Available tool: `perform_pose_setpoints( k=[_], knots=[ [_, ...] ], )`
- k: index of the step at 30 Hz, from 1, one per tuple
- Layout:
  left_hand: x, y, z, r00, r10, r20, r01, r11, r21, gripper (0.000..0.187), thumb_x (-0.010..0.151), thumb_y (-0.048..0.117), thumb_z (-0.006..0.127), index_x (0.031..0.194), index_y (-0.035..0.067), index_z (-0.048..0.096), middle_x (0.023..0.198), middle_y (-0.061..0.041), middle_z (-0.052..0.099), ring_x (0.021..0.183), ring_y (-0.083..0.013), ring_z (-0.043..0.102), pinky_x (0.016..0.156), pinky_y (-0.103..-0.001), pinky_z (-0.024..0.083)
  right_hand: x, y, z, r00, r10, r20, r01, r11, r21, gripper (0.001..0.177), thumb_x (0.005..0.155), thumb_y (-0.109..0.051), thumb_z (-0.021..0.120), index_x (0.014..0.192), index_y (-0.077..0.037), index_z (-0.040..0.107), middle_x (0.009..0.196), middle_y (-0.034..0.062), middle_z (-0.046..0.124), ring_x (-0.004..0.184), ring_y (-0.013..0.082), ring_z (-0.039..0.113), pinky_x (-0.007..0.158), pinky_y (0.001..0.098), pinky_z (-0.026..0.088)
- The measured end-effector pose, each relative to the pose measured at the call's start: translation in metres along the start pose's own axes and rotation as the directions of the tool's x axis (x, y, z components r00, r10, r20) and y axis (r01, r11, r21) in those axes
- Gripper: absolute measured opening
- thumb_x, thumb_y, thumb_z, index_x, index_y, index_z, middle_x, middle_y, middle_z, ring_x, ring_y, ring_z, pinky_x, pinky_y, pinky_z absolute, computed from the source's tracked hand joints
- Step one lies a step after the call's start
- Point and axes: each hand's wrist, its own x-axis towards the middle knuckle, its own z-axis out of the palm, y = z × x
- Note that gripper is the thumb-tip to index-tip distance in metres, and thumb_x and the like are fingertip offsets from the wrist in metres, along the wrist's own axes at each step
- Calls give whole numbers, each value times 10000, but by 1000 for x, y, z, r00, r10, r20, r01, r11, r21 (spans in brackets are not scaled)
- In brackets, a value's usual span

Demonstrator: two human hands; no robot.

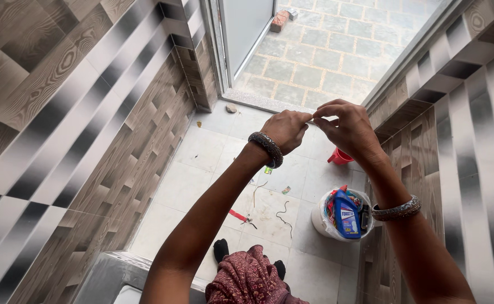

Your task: The person sorts through a white bucket filled with various waste items in a bathroom. They pick up and inspect several objects, including a small red packet, a black bottle, a blue toilet cleaner bottle, and a green sachet, before placing them back into the bucket. The person also handles a red plastic strip and a small green packet on the floor.

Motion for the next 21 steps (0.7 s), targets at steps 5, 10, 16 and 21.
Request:
perform_pose_setpoints(
  k=[5, 10, 16, 21],
  knots=[
    [-28, -26, -33, 997, -54, -54, 55, 998, 17, 222, 993, 170, 523, 1148, 77, 652, 1002, -155, 731, 976, -325, 713, 916, -470, 549, 25, -36, 25, 997, -69, 39, 69, 998, 14, 113, 918, -94, 723, 1001, -47, 784, 1151, 138, 737, 936, 255, 762, 770, 324, 654],
    [-56, -62, -68, 990, -118, -82, 117, 993, -20, 228, 999, 168, 510, 1147, 64, 651, 998, -168, 721, 962, -331, 717, 900, -473, 556, 49, -79, 52, 992, -110, 60, 108, 993, 41, 122, 933, -113, 719, 1014, -46, 781, 1163, 140, 730, 956, 258, 755, 778, 331, 648],
    [-78, -113, -108, 988, -133, -82, 134, 991, 10, 241, 1015, 184, 494, 1163, 61, 640, 980, -169, 731, 949, -312, 732, 912, -462, 561, 82, -129, 89, 988, -146, 56, 146, 989, 13, 125, 940, -126, 717, 1015, -49, 782, 1149, 131, 741, 955, 254, 757, 790, 332, 645],
    [-84, -155, -136, 990, -110, -90, 114, 993, 38, 241, 1013, 191, 503, 1161, 65, 645, 995, -161, 733, 958, -307, 731, 929, -454, 555, 109, -160, 118, 990, -133, 36, 133, 991, 8, 125, 942, -121, 712, 1022, -53, 780, 1164, 127, 738, 950, 253, 759, 789, 331, 644]
  ],
)
